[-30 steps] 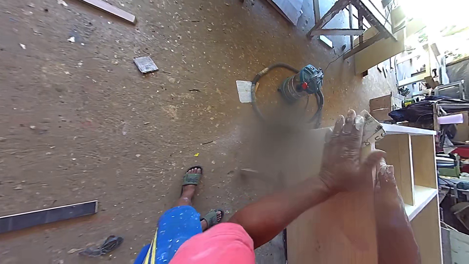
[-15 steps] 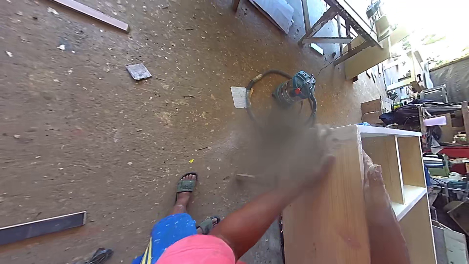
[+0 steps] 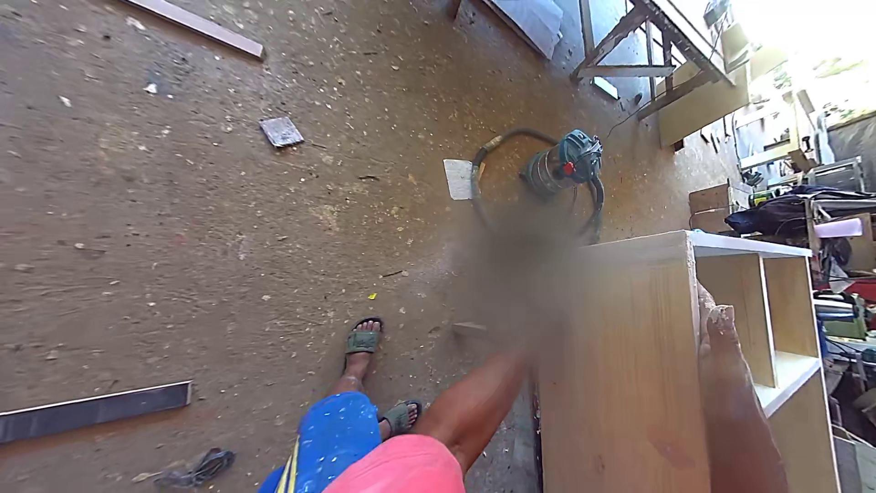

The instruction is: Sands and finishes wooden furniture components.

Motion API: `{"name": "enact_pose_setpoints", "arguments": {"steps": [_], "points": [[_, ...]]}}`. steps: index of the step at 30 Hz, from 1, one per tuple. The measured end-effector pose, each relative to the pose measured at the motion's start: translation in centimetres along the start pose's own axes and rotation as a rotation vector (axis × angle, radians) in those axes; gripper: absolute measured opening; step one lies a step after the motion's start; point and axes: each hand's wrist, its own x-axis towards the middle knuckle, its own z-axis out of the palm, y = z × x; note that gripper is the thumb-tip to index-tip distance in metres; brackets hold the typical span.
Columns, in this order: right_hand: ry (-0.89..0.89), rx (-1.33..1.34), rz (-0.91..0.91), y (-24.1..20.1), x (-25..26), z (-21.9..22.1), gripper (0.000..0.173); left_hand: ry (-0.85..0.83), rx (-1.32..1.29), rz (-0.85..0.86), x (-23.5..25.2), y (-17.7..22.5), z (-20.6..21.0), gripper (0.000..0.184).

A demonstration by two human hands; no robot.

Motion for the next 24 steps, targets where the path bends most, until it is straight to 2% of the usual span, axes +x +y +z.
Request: {"name": "enact_pose_setpoints", "arguments": {"steps": [1, 2, 4, 5, 7, 8, 9, 11, 12, 13, 14, 16, 19, 21, 24], "points": [[-0.004, 0.01, 0.0, -0.1, 0.1, 0.1, 0.088, 0.036, 0.004, 0.063, -0.7, 1.6, 0.2, 0.063], [0.005, 0.026, 0.007, -0.2, 0.0, 0.2, 0.087, 0.073, 0.008, 0.202, -2.4, 4.0, 0.6, 0.06], [0.007, 0.028, -0.015, -0.2, 0.3, 0.2, 0.082, 0.129, -0.057, 0.622, -5.0, 8.4, 2.5, 0.06], [0.008, 0.01, -0.026, -0.2, 0.3, 0.2, 0.079, 0.107, -0.061, 0.763, -5.3, 9.9, 3.0, 0.063], [0.007, -0.062, -0.043, -0.2, 0.4, 0.0, 0.078, 0.11, 0.039, 0.888, -3.8, 9.4, 3.2, 0.065], [0.009, -0.093, -0.04, -0.3, 0.6, -0.1, 0.08, 0.122, 0.114, 0.829, -2.5, 7.6, 2.9, 0.061], [0.011, -0.113, -0.032, -0.4, 0.9, -0.1, 0.081, 0.14, 0.138, 0.664, -1.4, 5.1, 2.5, 0.056], [0.011, -0.171, 0.001, -0.7, 0.4, 0.1, 0.079, 0.104, 0.039, 0.2, -1.7, 0.9, 1.1, 0.054], [0.02, -0.196, -0.001, -1.0, 0.5, 0.2, 0.076, -0.006, -0.022, -0.045, -2.2, 0.9, -0.4, 0.058], [0.035, -0.243, -0.001, -1.3, 0.6, 0.3, 0.075, -0.047, -0.109, -0.216, -2.2, 0.3, -1.3, 0.063], [0.054, -0.303, 0.0, -1.6, 0.5, 0.4, 0.074, -0.029, -0.169, -0.294, -2.0, -0.9, -1.3, 0.064], [0.127, -0.419, -0.028, -1.7, 0.3, 0.3, 0.072, 0.04, -0.191, -0.313, -2.7, -1.2, -0.9, 0.056], [0.271, -0.541, -0.137, -1.4, -1.0, 0.3, 0.067, 0.162, -0.098, -0.308, -5.1, 1.0, -2.9, 0.04], [0.333, -0.561, -0.242, -1.0, -3.1, 0.3, 0.068, 0.228, -0.11, -0.215, -5.4, 1.1, -5.0, 0.037], [0.337, -0.495, -0.381, 0.0, -7.6, 0.6, 0.065, 0.089, -0.244, -0.048, -9.2, 1.2, -8.9, 0.036]]}}
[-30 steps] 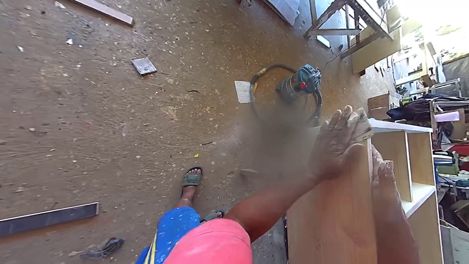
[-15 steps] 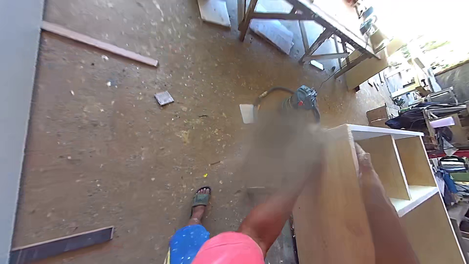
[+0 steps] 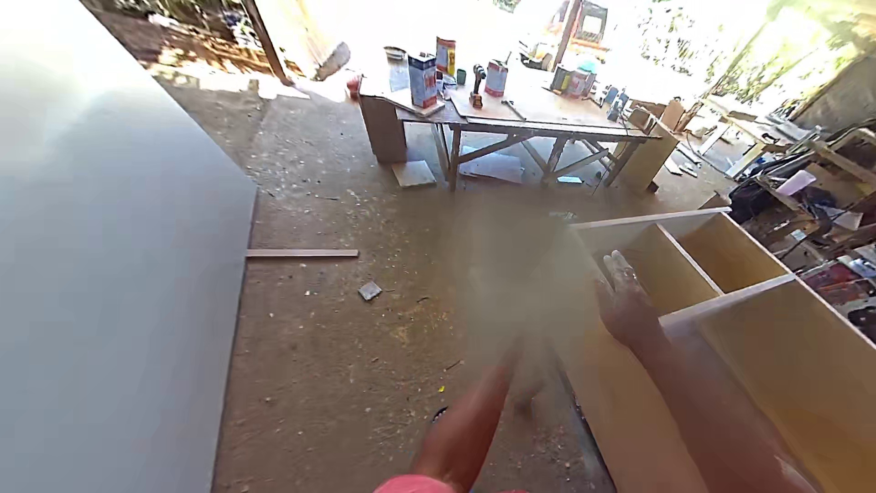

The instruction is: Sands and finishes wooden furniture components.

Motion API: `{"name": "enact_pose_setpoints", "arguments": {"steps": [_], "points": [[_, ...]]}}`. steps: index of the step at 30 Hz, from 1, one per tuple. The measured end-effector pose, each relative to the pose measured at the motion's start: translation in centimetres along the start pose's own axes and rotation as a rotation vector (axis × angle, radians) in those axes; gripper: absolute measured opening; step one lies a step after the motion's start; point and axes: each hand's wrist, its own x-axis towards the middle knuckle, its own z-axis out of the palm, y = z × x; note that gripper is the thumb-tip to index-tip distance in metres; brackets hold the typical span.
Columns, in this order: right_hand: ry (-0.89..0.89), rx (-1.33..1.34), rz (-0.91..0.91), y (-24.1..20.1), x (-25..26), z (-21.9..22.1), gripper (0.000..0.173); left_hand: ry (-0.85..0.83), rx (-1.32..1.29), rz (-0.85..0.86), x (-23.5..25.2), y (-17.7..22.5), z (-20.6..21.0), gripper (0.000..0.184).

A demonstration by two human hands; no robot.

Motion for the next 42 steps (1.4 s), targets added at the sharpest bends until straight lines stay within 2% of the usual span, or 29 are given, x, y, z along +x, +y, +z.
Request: {"name": "enact_pose_setpoints", "arguments": {"steps": [3, 6, 7, 8, 9, 11, 13, 16, 20, 22, 24, 25, 27, 31, 33, 35, 37, 39, 42], "points": [[-0.017, 0.02, -0.083, -1.0, -4.1, -1.3, 0.066, -0.285, -0.043, 0.129, -7.5, 1.3, -2.4, 0.028], [-0.158, 0.068, -0.022, -2.4, -7.3, -2.7, 0.074, -0.554, 0.021, 0.204, -14.7, 2.0, -2.3, 0.024], [-0.201, 0.103, 0.004, -2.3, -7.9, -2.9, 0.066, -0.611, 0.028, 0.214, -16.4, 2.1, -1.7, 0.024], [-0.207, 0.142, 0.004, -2.0, -8.2, -3.0, 0.051, -0.657, 0.024, 0.224, -17.6, 2.1, -1.0, 0.024], [-0.152, 0.18, -0.019, -1.3, -8.6, -3.0, 0.036, -0.691, 0.011, 0.236, -18.1, 2.1, -0.4, 0.024], [0.04, 0.32, -0.027, 0.3, -8.7, -3.5, 0.024, -0.744, -0.016, 0.295, -17.7, 2.1, 0.9, 0.026], [0.138, 0.547, 0.018, 1.1, -8.2, -4.4, 0.025, -0.712, -0.086, 0.331, -16.2, 2.3, 2.7, 0.021], [0.077, 0.612, 0.087, 1.9, -8.1, -4.4, 0.039, -0.632, -0.228, 0.32, -15.2, 3.2, 6.2, 0.018], [0.034, 0.805, 0.216, 3.1, -8.1, -4.9, 0.041, -0.601, -0.294, 0.425, -14.1, 4.4, 8.7, 0.018], [0.063, 0.876, 0.232, 3.9, -7.9, -4.4, 0.036, -0.541, -0.16, 0.551, -12.5, 4.7, 9.1, 0.03], [0.142, 0.971, 0.25, 4.3, -7.6, -3.6, 0.033, -0.424, 0.137, 0.666, -9.5, 5.4, 9.4, 0.063], [0.172, 1.015, 0.261, 4.4, -7.4, -3.3, 0.032, -0.386, 0.254, 0.683, -7.6, 6.1, 9.9, 0.072], [0.19, 1.057, 0.289, 4.6, -7.3, -3.2, 0.032, -0.33, 0.309, 0.696, -4.1, 6.8, 11.5, 0.073], [0.162, 1.087, 0.325, 4.5, -6.9, -3.4, 0.033, -0.267, 0.293, 0.907, 0.2, 6.7, 13.2, 0.07], [0.153, 1.086, 0.329, 4.6, -7.0, -3.4, 0.034, -0.237, 0.307, 0.997, 2.4, 5.2, 13.0, 0.074], [0.146, 1.087, 0.33, 4.8, -6.9, -3.3, 0.034, -0.196, 0.313, 0.978, 3.9, 3.2, 12.5, 0.081], [0.132, 1.089, 0.325, 5.0, -6.6, -3.2, 0.035, -0.158, 0.311, 0.865, 4.7, 0.8, 11.9, 0.081], [0.126, 1.107, 0.326, 4.9, -6.5, -3.2, 0.035, -0.146, 0.316, 0.672, 4.9, -0.7, 11.2, 0.073], [0.124, 1.13, 0.327, 4.9, -6.7, -3.2, 0.034, -0.134, 0.291, 0.305, 5.2, -1.0, 10.5, 0.067]]}}
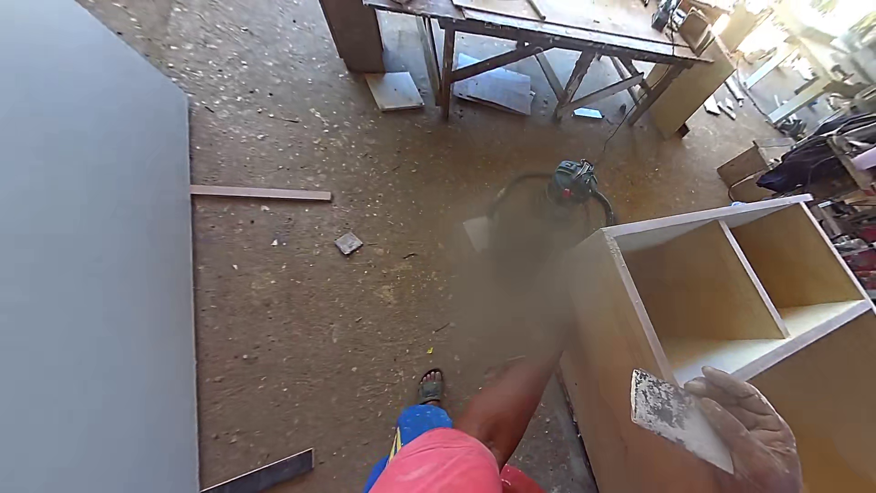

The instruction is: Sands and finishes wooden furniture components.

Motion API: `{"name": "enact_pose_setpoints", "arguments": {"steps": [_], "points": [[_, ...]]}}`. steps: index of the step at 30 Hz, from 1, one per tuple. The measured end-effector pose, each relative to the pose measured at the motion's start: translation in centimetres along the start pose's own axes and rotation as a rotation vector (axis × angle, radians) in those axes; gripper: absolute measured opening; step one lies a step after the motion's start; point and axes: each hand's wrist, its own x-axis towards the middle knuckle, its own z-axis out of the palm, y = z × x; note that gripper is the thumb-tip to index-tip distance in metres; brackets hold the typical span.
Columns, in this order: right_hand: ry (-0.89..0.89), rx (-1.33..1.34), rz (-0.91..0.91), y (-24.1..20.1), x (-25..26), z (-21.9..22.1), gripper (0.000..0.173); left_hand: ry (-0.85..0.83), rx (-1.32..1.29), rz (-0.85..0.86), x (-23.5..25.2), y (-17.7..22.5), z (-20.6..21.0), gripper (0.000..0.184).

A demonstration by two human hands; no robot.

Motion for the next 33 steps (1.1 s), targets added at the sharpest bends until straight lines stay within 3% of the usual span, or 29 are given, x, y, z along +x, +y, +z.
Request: {"name": "enact_pose_setpoints", "arguments": {"steps": [3, 7, 10, 13, 15, 19, 22, 24, 26, 29, 31, 33], "points": [[0.001, 0.013, -0.005, 0.1, 0.2, -0.1, 0.034, 0.039, -0.022, 0.019, -0.8, 4.7, 0.3, 0.064], [0.023, 0.042, -0.006, 0.2, -0.1, -0.2, 0.034, 0.073, -0.048, 0.475, -2.5, 9.5, 1.9, 0.068], [0.026, 0.053, -0.019, 0.2, -0.2, 0.0, 0.034, 0.056, 0.075, 0.724, -1.6, 10.6, 1.6, 0.076], [0.033, 0.05, -0.035, 0.3, -0.2, -0.1, 0.033, -0.005, 0.288, 0.903, 1.4, 10.9, -0.7, 0.061], [0.021, 0.058, -0.037, 0.5, -0.4, -0.4, 0.034, -0.067, 0.302, 0.832, 3.9, 11.6, -2.3, 0.053], [0.025, 0.09, -0.04, 0.5, -0.8, -0.7, 0.033, -0.142, 0.255, 0.435, 6.0, 15.2, -3.5, 0.054], [0.049, 0.198, -0.032, 0.7, -0.8, -1.0, 0.031, 0.021, 0.431, 0.576, 2.3, 13.7, -1.1, 0.061], [0.071, 0.262, -0.011, 0.6, -0.7, -0.9, 0.031, -0.064, 0.475, 0.469, -4.3, 14.9, -0.4, 0.071], [0.114, 0.298, 0.026, 0.3, -0.6, -0.5, 0.031, -0.121, 0.333, 0.363, -8.7, 14.2, 0.6, 0.073], [0.221, 0.293, 0.024, -0.7, -0.7, -0.2, 0.032, -0.141, 0.287, 0.348, -7.8, 11.9, 0.5, 0.08], [0.314, 0.021, -0.158, -1.5, -1.0, -0.1, 0.034, -0.037, 0.327, 0.403, -1.7, 10.3, 0.1, 0.083], [0.396, -0.609, -0.47, -2.6, -1.6, 0.5, 0.036, 0.04, 0.29, 0.43, 5.1, 10.1, -0.9, 0.07]]}}
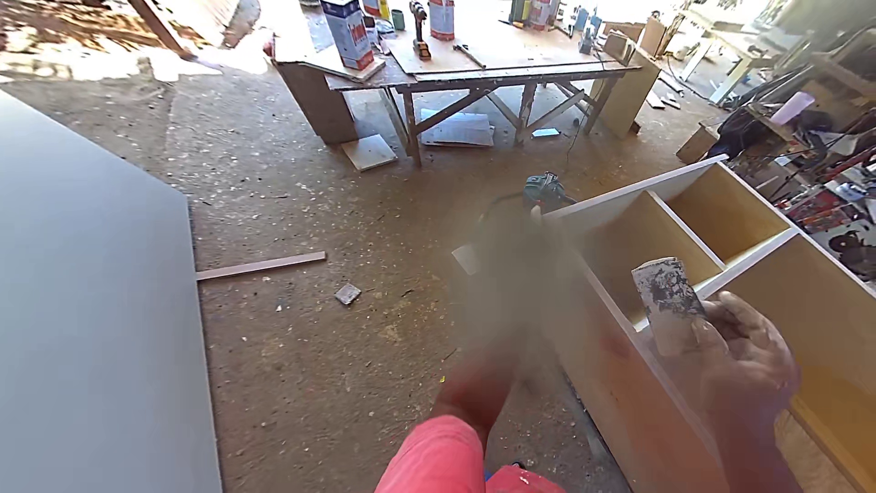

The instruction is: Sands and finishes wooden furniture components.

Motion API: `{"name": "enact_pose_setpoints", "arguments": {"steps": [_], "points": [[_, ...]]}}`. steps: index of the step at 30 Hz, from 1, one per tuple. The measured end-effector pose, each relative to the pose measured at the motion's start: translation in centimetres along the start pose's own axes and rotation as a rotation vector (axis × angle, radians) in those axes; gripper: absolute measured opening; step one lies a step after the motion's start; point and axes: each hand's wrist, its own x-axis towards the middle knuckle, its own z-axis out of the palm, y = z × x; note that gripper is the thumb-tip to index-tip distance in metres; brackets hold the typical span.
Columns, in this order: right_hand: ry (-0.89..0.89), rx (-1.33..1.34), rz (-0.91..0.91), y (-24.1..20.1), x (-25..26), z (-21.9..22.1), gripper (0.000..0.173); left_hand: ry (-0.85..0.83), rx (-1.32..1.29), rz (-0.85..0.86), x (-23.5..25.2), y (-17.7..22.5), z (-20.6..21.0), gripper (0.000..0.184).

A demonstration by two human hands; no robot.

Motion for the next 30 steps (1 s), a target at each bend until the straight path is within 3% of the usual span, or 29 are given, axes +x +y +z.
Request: {"name": "enact_pose_setpoints", "arguments": {"steps": [2, 5, 10, 14, 16, 19, 23, 26, 30], "points": [[-0.014, -0.438, -0.327, -1.2, -0.7, 0.9, 0.031, -0.12, -0.113, -0.078, 3.2, 2.5, -2.6, 0.046], [-0.184, -0.6, -0.475, -1.0, -2.9, 3.1, 0.033, -0.223, -0.218, -0.114, 4.6, 3.7, -3.5, 0.039], [-0.13, -0.589, -0.436, -2.0, -1.0, 3.2, 0.027, -0.242, -0.476, -0.071, 3.5, 0.2, -3.2, 0.04], [-0.394, -0.584, -0.322, 0.5, -0.6, 5.9, 0.026, -0.292, -0.524, 0.056, 1.6, -0.5, -3.5, 0.034], [-0.512, -0.545, -0.304, 0.8, -0.1, 6.4, 0.031, -0.358, -0.588, -0.004, 1.8, -0.1, -4.4, 0.04], [-0.669, -0.655, -0.295, 1.0, 0.1, 7.3, 0.054, -0.425, -0.617, -0.173, 1.7, 2.7, -7.2, 0.048], [-0.706, -0.711, -0.284, 0.6, 1.9, 9.2, 0.047, -0.422, -0.605, -0.139, 0.5, 2.1, -7.4, 0.042], [-0.712, -0.709, -0.337, 1.5, 4.9, 13.0, 0.046, -0.373, -0.592, -0.143, 0.2, 1.2, -7.0, 0.042], [-0.723, -0.647, -0.337, 2.5, 7.9, 16.7, 0.049, -0.322, -0.574, -0.027, -0.5, 0.8, -6.0, 0.041]]}}
